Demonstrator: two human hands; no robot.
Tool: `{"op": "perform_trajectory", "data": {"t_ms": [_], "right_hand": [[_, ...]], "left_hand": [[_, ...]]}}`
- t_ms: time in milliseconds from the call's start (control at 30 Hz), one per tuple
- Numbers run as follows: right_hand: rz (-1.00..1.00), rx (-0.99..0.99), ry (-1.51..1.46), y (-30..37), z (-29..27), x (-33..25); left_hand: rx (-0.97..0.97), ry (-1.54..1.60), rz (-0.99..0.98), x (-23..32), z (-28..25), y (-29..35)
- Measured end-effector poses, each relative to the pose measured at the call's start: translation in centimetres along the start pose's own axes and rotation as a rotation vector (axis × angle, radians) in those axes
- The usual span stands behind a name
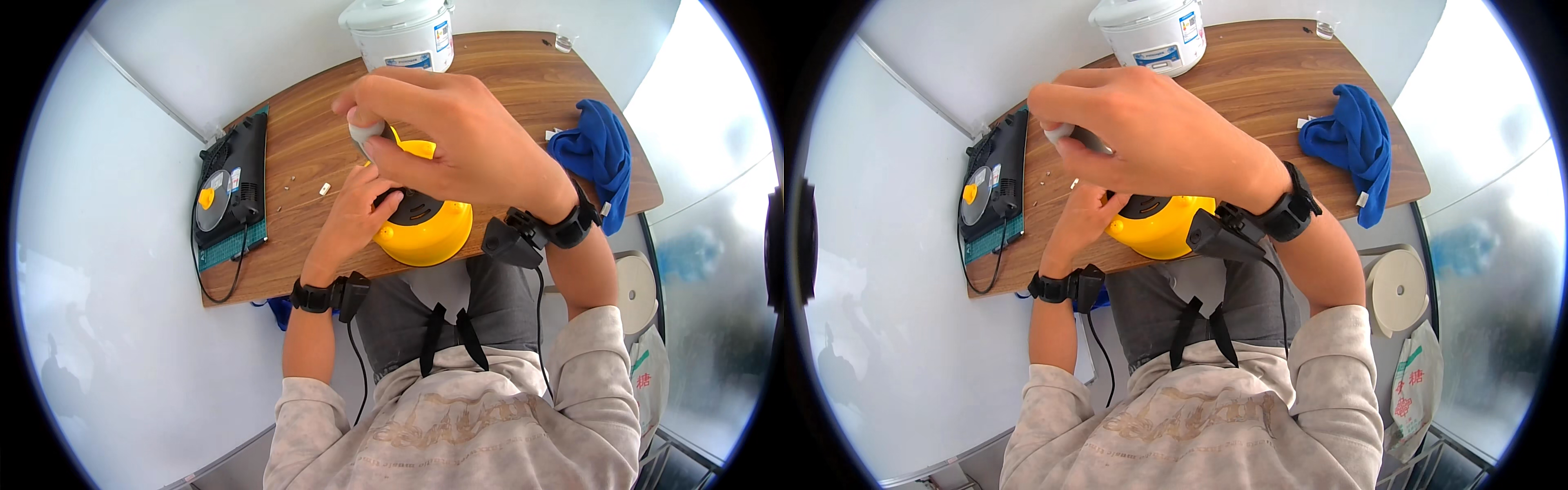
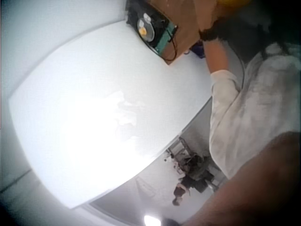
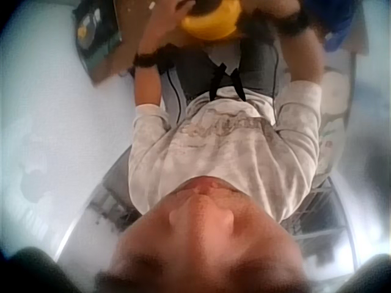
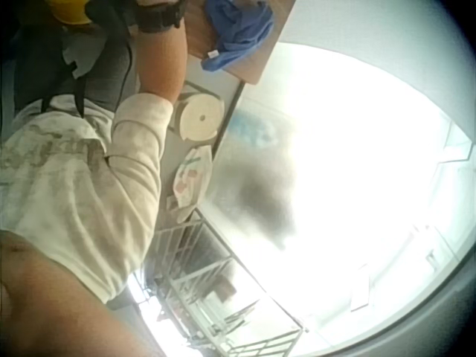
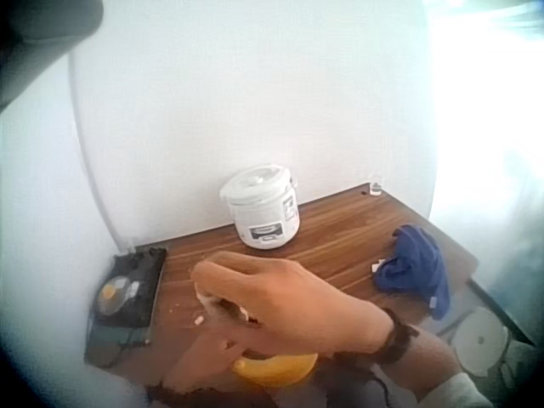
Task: The person disassembles a yellow electric kettle and a white rice cooker using a screwdriver. They remove screws from the kettle base, separate the lid, and then proceed to unscrew and separate parts of the rice cooker lid.
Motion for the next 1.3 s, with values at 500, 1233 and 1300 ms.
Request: {"op": "perform_trajectory", "data": {"t_ms": [500, 1233, 1300], "right_hand": [[0.003, 0.019, 0.044, 0.2, -0.3, -0.1], [0.054, -0.042, 0.063, 0.1, -0.6, -0.2], [0.035, -0.034, 0.004, 0.2, -0.4, 0.1]], "left_hand": [[0.010, 0.010, 0.029, 0.2, 0.0, -0.2], [0.034, -0.019, 0.080, -0.2, 0.1, -0.1], [0.031, -0.021, 0.073, -0.2, 0.1, -0.1]]}}
Point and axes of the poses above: each hand's wrist, its own y-axis away from the middle knuckle, its own z-axis out of the palm, x = y × z, the point moved 3 cm from there along -y, towards the middle knuckle, and after that the axes turned 3 degrees about x, right-handed, at the moved point
